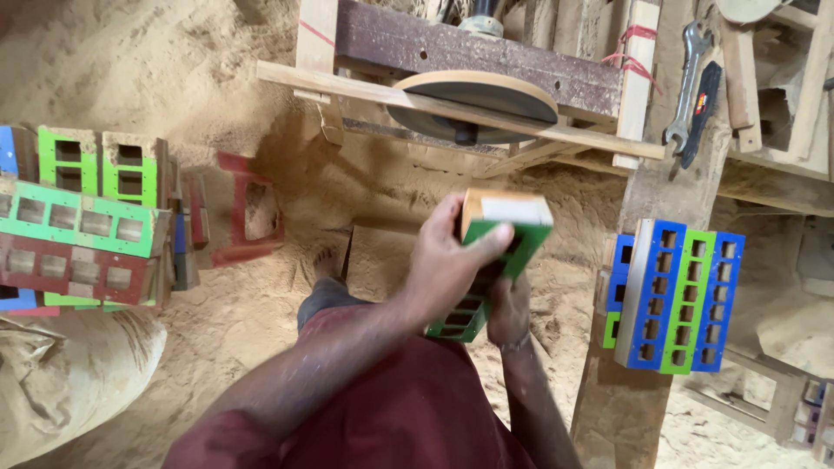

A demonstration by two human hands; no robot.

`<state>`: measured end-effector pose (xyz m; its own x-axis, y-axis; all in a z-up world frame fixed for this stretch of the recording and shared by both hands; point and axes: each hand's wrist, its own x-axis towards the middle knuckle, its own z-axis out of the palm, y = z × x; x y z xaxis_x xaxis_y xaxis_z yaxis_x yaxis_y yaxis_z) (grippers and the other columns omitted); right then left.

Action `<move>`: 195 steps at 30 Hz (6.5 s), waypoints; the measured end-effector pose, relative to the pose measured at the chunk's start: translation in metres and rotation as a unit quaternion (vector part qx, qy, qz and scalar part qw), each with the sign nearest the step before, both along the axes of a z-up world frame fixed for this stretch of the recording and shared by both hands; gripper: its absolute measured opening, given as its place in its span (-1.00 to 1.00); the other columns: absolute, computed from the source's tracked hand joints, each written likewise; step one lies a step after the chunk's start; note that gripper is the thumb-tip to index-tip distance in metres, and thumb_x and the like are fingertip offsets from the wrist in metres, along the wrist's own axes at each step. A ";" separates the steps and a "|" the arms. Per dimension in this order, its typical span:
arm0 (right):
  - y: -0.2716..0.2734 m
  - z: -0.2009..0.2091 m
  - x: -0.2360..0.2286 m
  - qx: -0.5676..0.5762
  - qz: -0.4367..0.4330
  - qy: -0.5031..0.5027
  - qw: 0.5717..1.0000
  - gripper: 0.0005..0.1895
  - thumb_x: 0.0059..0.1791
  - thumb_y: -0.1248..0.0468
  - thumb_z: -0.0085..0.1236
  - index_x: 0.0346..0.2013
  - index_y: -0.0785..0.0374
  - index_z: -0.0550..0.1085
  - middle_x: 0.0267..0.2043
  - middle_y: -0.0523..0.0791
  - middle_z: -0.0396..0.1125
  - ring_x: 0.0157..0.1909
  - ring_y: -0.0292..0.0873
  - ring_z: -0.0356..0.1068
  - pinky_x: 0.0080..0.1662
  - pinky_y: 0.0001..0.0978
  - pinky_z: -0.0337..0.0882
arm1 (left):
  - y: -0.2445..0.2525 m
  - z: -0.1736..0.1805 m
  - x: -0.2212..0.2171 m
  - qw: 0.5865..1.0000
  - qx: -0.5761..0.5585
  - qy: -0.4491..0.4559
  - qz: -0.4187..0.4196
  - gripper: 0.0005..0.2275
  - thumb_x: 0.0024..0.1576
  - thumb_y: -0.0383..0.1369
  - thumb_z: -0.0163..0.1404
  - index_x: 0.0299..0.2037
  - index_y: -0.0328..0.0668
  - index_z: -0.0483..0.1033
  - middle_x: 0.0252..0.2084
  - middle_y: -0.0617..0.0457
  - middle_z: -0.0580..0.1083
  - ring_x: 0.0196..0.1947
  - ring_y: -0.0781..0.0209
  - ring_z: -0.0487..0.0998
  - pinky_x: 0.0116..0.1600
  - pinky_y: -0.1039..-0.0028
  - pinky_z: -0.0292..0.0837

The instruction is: The person repeatedly presses the edges and faces of small rectangular wooden blocks against a rotating grinding wheel to smooth them. They handle the blocks one at a time, rotating them to grind different sides, and place finished pieces into nearby stacks.

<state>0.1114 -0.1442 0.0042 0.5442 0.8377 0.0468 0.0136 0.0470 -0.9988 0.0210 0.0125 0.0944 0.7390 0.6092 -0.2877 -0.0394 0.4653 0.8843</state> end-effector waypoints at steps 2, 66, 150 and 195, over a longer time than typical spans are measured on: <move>0.020 0.002 0.010 -0.050 -0.050 0.039 0.997 -0.31 0.12 -0.21 -0.29 0.27 0.29 0.23 -0.01 0.02 0.43 -0.11 -0.08 0.55 -0.18 -0.21 0.66 | 0.017 -0.012 0.013 0.999 0.042 0.029 -0.013 -0.47 0.11 -0.20 0.11 0.19 -0.37 0.26 0.03 -0.21 0.47 0.01 0.05 0.57 0.07 0.20 0.63; 0.091 -0.081 0.128 -0.302 -0.142 0.152 0.930 -0.22 0.09 -0.28 -0.29 0.22 0.31 0.43 0.19 0.01 0.41 0.21 -0.13 0.38 0.22 -0.27 0.35 | 0.039 -0.131 0.140 0.964 -0.085 0.244 0.062 -0.67 0.29 -0.32 -0.12 0.07 -0.47 0.52 -0.08 -0.18 0.60 -0.09 0.10 0.58 0.03 0.29 0.51; -0.037 -0.010 0.056 -0.233 -0.180 -0.416 0.860 -0.36 -0.01 -0.17 0.18 0.03 0.37 0.47 -0.26 -0.04 0.53 -0.32 -0.23 0.55 -0.29 -0.35 0.59 | -0.055 -0.044 0.013 0.990 0.115 0.067 -0.038 -0.52 0.10 -0.26 0.13 0.14 -0.36 0.27 0.02 -0.10 0.43 -0.04 0.05 0.54 0.03 0.19 0.60; 0.188 -0.044 0.145 -0.131 -0.333 0.427 0.830 -0.52 0.12 0.12 0.01 0.10 0.53 0.33 0.08 0.19 0.36 0.01 0.12 0.46 0.03 -0.10 0.59 | 0.211 -0.180 0.064 0.938 -0.311 0.124 0.087 -0.82 0.37 -0.34 -0.17 0.02 -0.32 0.29 -0.15 -0.09 0.27 -0.20 0.06 0.33 0.00 0.02 0.51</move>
